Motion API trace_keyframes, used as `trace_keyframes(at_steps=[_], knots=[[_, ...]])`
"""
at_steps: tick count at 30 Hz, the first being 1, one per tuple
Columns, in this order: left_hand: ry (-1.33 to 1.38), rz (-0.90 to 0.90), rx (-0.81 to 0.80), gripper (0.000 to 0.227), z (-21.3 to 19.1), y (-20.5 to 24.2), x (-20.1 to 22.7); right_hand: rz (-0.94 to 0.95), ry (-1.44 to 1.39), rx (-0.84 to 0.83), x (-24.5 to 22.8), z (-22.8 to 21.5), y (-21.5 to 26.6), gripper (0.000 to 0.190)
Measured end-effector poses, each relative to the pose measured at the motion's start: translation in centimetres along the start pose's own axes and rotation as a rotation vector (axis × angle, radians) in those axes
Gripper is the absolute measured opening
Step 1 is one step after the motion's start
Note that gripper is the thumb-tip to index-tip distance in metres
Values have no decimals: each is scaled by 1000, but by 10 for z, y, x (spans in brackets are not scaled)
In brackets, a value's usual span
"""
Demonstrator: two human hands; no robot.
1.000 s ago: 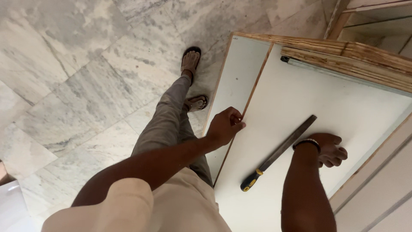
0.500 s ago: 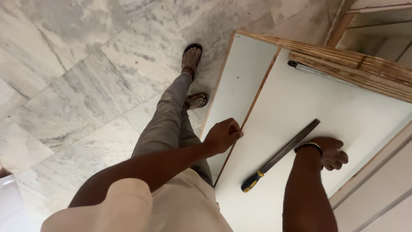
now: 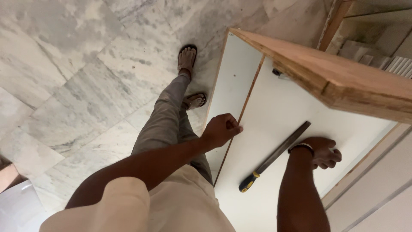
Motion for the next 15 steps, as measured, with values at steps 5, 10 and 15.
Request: trace_keyframes(at_steps=[5, 10, 15], knots=[[-139, -22, -22, 51, -13, -29, 35, 16, 8, -20, -3, -6, 6, 44], [-296, -11, -29, 74, -33, -72, 82, 8, 9, 16, -7, -11, 10, 44], [-300, 57, -42, 90, -58, -105, 124, 37, 13, 29, -6, -4, 3, 46]])
Point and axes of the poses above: each hand's wrist, its own y-axis away from the middle knuckle, its own z-axis out of the palm, x = y × z, the point moved 8 cm from there along -y, towards the middle knuckle, and after that the axes turned 8 degrees about y, right-handed, at the moved point
